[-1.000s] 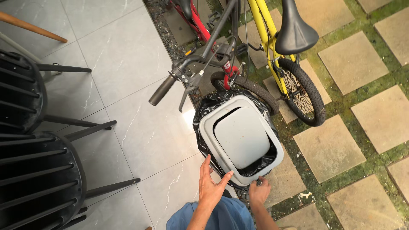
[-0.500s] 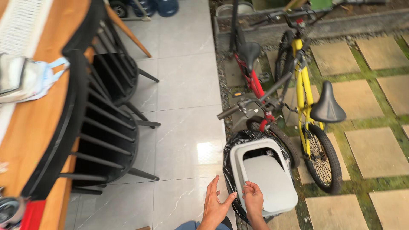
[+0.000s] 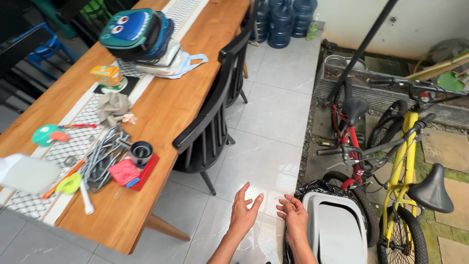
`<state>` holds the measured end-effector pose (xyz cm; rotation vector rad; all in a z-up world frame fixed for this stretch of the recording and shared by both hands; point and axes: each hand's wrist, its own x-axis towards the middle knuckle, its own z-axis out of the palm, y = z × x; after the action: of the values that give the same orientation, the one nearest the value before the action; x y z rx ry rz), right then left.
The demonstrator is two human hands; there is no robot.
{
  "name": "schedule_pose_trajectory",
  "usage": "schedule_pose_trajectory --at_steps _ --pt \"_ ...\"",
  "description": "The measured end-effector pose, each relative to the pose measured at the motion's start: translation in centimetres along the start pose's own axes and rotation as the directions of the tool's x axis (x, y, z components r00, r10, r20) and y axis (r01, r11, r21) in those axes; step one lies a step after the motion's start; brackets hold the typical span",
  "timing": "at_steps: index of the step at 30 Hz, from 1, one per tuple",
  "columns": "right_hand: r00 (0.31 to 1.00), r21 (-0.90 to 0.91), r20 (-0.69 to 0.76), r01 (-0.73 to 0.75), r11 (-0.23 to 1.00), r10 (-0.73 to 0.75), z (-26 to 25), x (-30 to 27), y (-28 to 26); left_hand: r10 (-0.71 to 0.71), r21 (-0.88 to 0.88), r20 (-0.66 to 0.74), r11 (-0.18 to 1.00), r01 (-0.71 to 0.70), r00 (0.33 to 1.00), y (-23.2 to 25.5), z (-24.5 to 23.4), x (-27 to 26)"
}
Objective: The person organizes various containers and toys inside a cabinet, moves a water jug, and wipes the shelf surface using a spray bottle and a cloth.
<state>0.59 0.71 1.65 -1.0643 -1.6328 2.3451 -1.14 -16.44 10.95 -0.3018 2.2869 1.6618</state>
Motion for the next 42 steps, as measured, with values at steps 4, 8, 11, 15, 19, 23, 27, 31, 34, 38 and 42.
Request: schedule_pose_trajectory --at_steps 4,8,11,15,19,23,27,31,34,38,42 --pt "0.994 -0.024 0.104 0.021 1.0 -0.018 4.9 -5.5 0.1 -0.051 -0.065 -0.026 0.997 0.05 0.998 0.0 -6.3 -3.7" --pt "0.977 -0.076 0.215 0.017 0.997 0.0 9.9 -10.8 1.1 -0.047 -0.134 -0.118 0.991 0.031 0.992 -1.8 -13.0 -7.5" --pt "0.957 -0.135 0.29 0.038 0.99 0.003 13.6 -14.7 1.7 -0.04 -0.193 -0.196 0.981 0.002 0.98 -3.5 -18.1 -9.7" --pt "0.919 -0.195 0.393 0.082 0.977 0.001 18.4 -19.9 2.8 -0.058 -0.244 -0.314 0.969 -0.022 0.948 -5.3 -24.8 -13.0" --pt "0.87 -0.224 0.494 0.13 0.966 -0.003 23.5 -25.0 4.5 -0.062 -0.303 -0.397 0.951 -0.067 0.916 -6.7 -31.2 -16.7" --pt "0.81 -0.254 0.587 0.174 0.951 0.009 28.5 -30.7 7.0 -0.055 -0.304 -0.478 0.947 -0.106 0.877 -9.3 -37.4 -20.6" --pt "0.742 -0.31 0.667 0.2 0.929 0.063 32.5 -36.3 9.0 -0.125 -0.319 -0.56 0.945 -0.074 0.819 -11.7 -42.9 -24.8" --pt "0.65 -0.358 0.751 0.25 0.9 0.118 36.5 -40.5 11.2 -0.172 -0.392 -0.634 0.912 -0.121 0.754 -14.3 -47.5 -28.6" --pt "0.586 -0.366 0.795 0.261 0.893 0.155 39.5 -42.7 13.1 -0.233 -0.426 -0.667 0.898 -0.106 0.707 -15.8 -50.2 -30.8" --pt "0.517 -0.39 0.829 0.267 0.881 0.21 43.3 -44.7 16.0 -0.307 -0.462 -0.701 0.883 -0.082 0.644 -17.4 -53.5 -32.5" --pt "0.471 -0.429 0.843 0.292 0.855 0.262 47.5 -45.9 18.8 -0.334 -0.488 -0.729 0.866 -0.111 0.598 -18.6 -56.6 -32.6"
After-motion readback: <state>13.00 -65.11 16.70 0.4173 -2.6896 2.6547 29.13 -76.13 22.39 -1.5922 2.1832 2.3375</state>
